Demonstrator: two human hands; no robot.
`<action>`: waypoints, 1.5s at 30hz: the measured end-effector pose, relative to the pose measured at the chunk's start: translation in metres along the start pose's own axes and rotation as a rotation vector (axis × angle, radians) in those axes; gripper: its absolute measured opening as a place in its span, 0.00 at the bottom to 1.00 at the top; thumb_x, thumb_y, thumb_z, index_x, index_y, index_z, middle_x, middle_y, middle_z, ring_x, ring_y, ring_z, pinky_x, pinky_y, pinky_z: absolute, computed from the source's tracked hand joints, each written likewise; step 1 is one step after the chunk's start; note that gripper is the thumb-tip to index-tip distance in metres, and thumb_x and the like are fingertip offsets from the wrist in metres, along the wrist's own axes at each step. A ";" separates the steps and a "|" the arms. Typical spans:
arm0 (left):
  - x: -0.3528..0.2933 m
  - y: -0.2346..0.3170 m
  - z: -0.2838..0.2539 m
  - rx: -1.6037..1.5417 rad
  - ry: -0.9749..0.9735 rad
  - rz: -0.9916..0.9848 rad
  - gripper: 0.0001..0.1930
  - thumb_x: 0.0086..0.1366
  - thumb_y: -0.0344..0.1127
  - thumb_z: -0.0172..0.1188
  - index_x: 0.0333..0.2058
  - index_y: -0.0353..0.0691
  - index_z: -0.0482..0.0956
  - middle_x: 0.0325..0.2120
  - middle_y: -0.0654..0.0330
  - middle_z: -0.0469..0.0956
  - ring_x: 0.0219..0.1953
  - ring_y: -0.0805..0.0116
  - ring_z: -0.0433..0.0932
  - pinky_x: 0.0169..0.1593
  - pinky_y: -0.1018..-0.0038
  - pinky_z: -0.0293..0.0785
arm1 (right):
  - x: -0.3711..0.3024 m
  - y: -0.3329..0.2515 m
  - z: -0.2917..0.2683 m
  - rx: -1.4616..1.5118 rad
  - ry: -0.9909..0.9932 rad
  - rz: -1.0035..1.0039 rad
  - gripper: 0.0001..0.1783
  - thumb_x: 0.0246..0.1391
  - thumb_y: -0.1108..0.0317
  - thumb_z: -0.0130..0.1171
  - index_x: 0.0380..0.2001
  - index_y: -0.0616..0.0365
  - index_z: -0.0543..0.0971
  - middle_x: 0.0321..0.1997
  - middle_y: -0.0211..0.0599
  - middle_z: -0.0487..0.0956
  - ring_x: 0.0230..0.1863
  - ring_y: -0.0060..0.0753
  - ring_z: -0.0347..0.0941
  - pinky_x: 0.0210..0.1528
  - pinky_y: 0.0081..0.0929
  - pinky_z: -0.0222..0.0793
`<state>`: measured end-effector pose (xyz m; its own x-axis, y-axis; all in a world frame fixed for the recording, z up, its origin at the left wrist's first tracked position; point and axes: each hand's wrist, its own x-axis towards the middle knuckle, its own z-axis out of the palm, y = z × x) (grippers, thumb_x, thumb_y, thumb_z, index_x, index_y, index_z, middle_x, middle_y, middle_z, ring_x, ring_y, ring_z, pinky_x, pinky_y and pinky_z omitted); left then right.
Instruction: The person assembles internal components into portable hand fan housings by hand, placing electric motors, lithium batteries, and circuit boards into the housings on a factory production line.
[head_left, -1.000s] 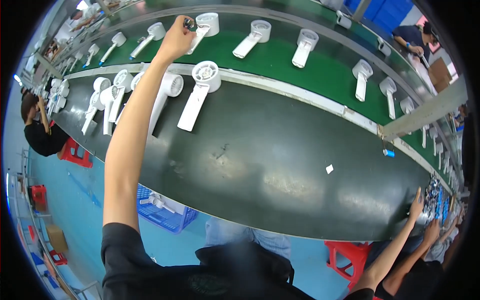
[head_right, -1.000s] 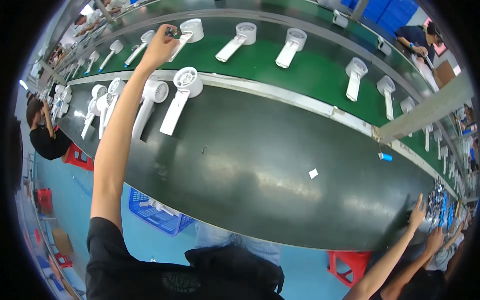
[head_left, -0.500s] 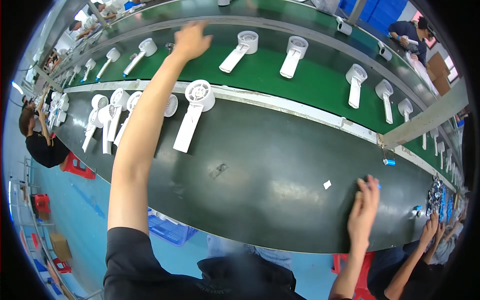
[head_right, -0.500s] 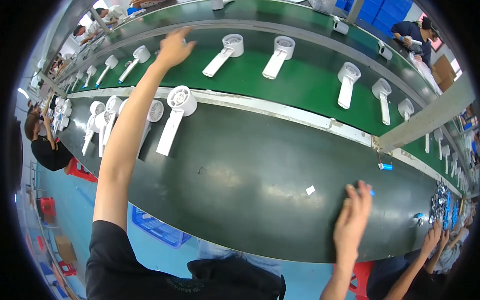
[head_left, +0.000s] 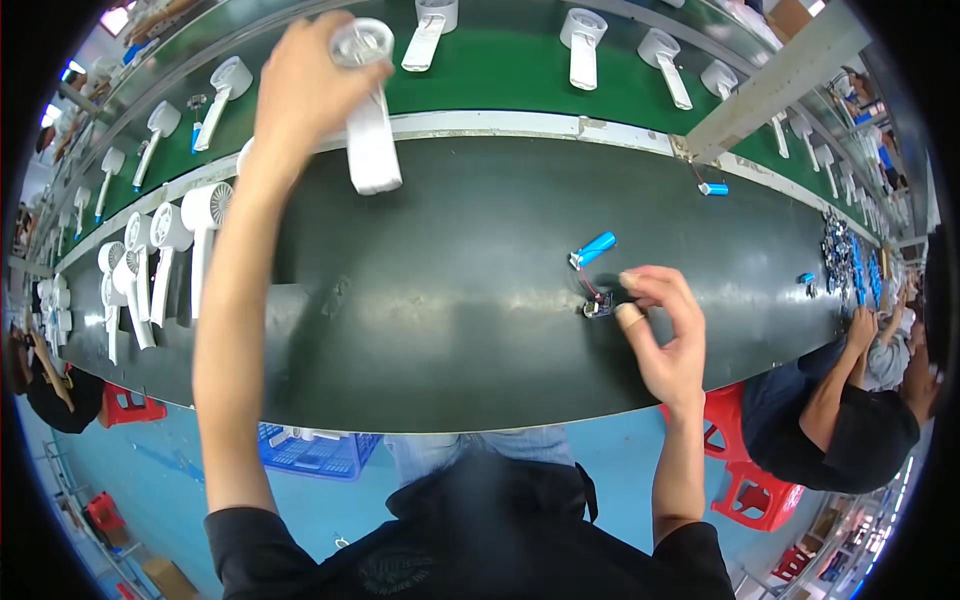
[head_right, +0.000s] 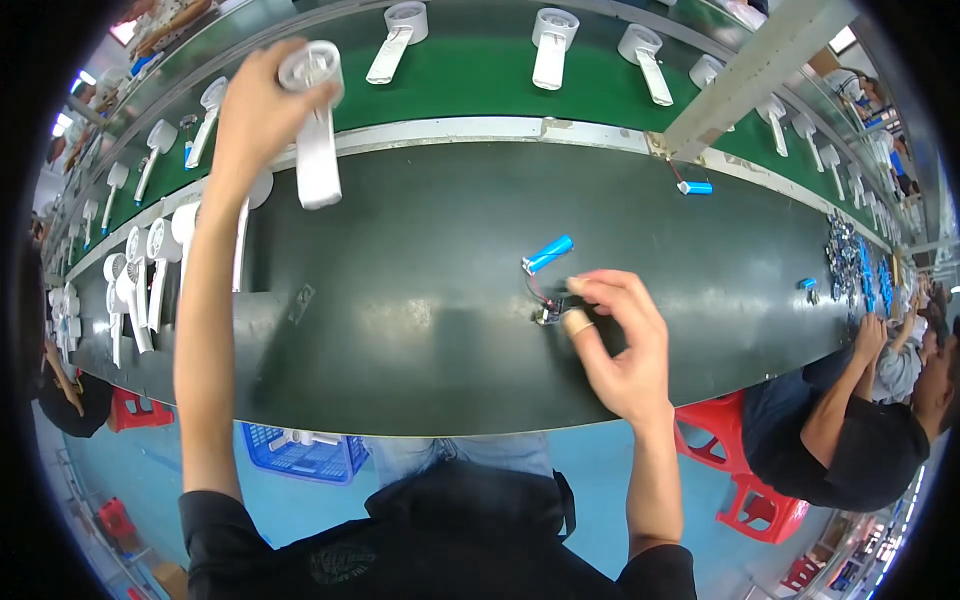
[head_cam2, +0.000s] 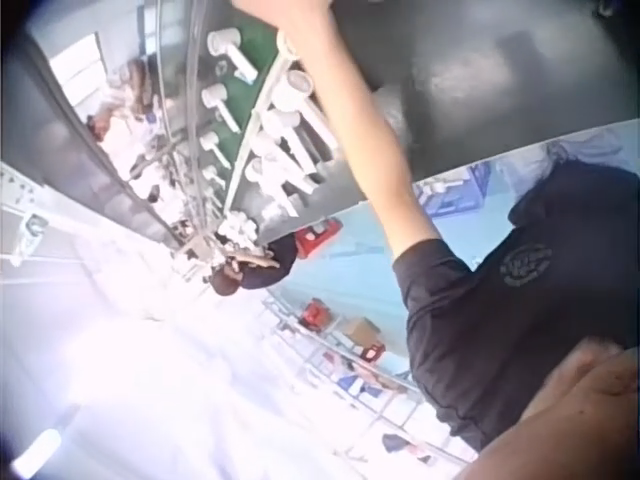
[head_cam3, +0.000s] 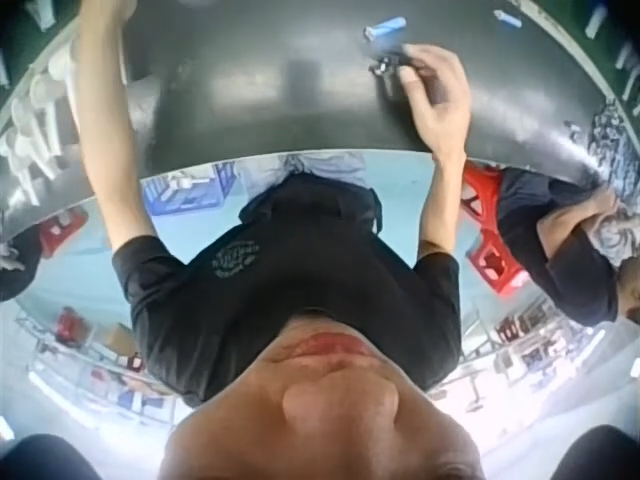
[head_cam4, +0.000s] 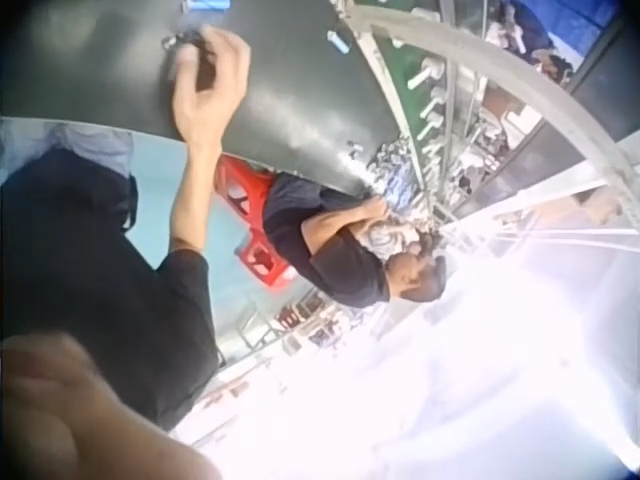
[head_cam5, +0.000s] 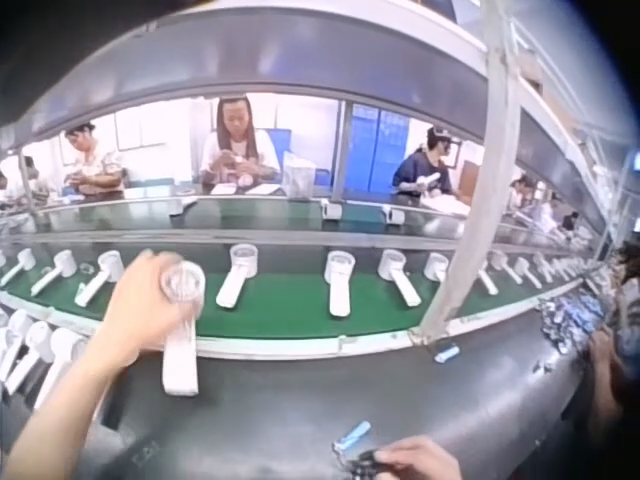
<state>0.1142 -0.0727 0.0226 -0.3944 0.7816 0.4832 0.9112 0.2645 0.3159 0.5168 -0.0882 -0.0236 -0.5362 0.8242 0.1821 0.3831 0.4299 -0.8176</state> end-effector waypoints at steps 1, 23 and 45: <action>-0.030 0.017 -0.003 -0.074 0.041 0.076 0.30 0.48 0.44 0.70 0.50 0.37 0.78 0.39 0.47 0.77 0.44 0.46 0.78 0.49 0.57 0.75 | 0.001 -0.005 0.007 -0.012 -0.020 -0.018 0.15 0.52 0.82 0.60 0.45 0.63 0.81 0.51 0.42 0.78 0.45 0.31 0.76 0.48 0.25 0.71; -0.175 0.075 -0.052 -1.056 -0.294 0.308 0.20 0.53 0.28 0.70 0.47 0.46 0.85 0.54 0.53 0.75 0.58 0.54 0.70 0.60 0.62 0.65 | 0.025 -0.073 0.056 1.271 -0.498 0.430 0.18 0.71 0.60 0.46 0.55 0.61 0.70 0.36 0.36 0.77 0.34 0.24 0.73 0.37 0.21 0.71; -0.198 0.082 -0.026 -0.435 -0.196 0.084 0.03 0.56 0.28 0.67 0.29 0.38 0.81 0.19 0.58 0.75 0.17 0.61 0.73 0.23 0.68 0.67 | 0.046 -0.044 0.079 0.392 -0.418 0.057 0.10 0.66 0.73 0.53 0.46 0.64 0.79 0.37 0.33 0.81 0.31 0.17 0.70 0.36 0.20 0.71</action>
<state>0.2643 -0.2201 -0.0257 -0.2537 0.8931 0.3715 0.7878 -0.0321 0.6151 0.4163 -0.0982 -0.0225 -0.8048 0.5926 -0.0348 0.1560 0.1547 -0.9756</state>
